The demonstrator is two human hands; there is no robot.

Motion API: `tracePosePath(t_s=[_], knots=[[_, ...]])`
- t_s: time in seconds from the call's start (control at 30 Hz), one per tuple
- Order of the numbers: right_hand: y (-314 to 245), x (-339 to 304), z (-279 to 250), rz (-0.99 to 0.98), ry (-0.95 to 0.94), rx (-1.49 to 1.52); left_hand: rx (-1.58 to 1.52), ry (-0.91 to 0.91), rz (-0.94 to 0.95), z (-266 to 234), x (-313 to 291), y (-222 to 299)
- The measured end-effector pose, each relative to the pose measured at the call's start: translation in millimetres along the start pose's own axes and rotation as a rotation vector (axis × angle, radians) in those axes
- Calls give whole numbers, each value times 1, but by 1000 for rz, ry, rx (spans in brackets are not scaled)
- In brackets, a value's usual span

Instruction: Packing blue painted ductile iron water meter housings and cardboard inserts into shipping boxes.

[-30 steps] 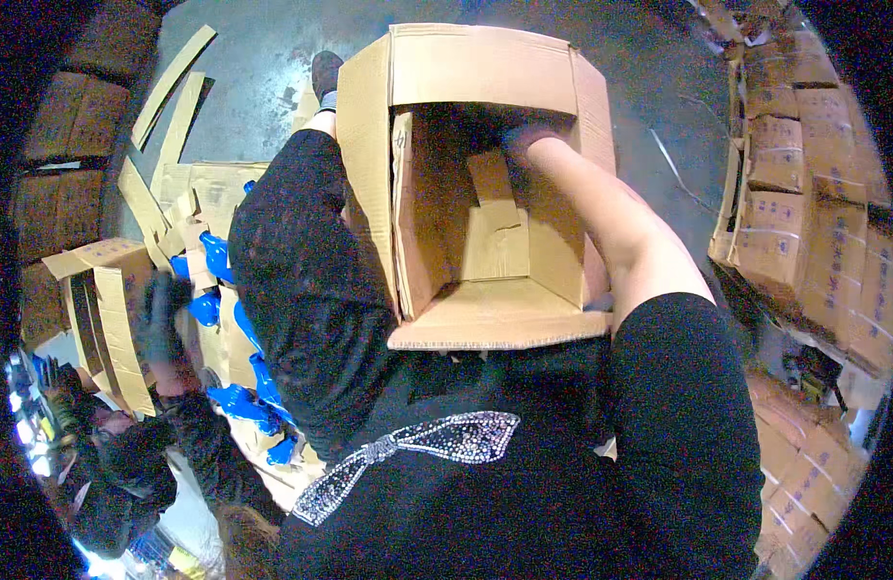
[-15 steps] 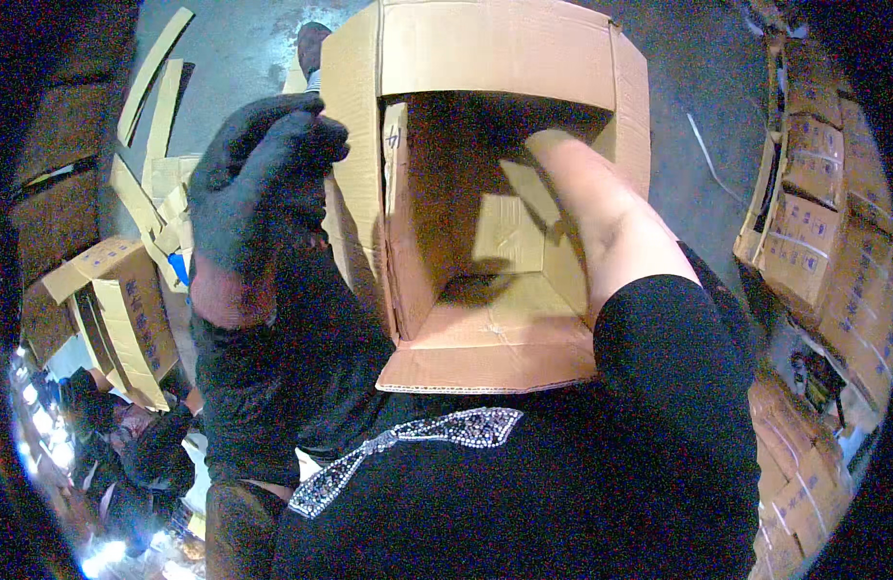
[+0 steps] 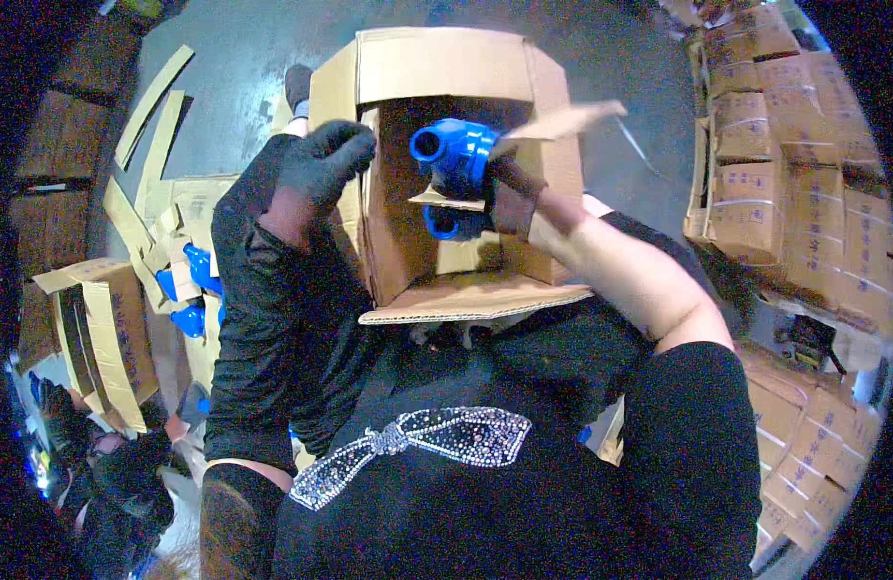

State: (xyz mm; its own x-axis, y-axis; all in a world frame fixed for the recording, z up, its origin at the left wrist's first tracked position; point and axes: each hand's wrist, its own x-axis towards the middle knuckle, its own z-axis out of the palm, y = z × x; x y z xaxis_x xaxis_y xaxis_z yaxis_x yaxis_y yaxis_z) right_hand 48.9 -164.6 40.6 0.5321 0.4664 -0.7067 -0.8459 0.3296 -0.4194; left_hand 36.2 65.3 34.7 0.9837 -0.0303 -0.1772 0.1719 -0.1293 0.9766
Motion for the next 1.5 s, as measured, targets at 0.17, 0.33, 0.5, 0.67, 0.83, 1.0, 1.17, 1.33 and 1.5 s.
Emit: tracePosePath(t_s=[0.17, 0.33, 0.5, 0.67, 0.83, 1.0, 1.17, 1.33, 1.5], knots=[[-2, -17, -4, -109, -272, -493, -100, -62, -57, 20, -22, 12], [15, -30, 10, -207, -159, -523, -64, -116, -10, 28, -42, 0], [22, -45, 31, -197, -222, -544, -31, -129, 47, 24, -52, 3], [33, -43, 29, -573, -328, -1148, 33, -117, 71, 19, -51, -1], [36, -29, 20, -812, -372, -1278, 52, -114, 63, 21, -46, -7], [39, -24, 18, -722, -348, -1145, 37, -109, 63, 22, -46, -9], [42, -19, 18, -605, -313, -965, 43, -128, 70, 23, -46, -5], [39, -20, 18, -449, -269, -763, 52, -141, 60, 24, -38, -1], [40, -42, -11, -548, 36, -1650, -1, -207, 42, 30, -27, -23]])
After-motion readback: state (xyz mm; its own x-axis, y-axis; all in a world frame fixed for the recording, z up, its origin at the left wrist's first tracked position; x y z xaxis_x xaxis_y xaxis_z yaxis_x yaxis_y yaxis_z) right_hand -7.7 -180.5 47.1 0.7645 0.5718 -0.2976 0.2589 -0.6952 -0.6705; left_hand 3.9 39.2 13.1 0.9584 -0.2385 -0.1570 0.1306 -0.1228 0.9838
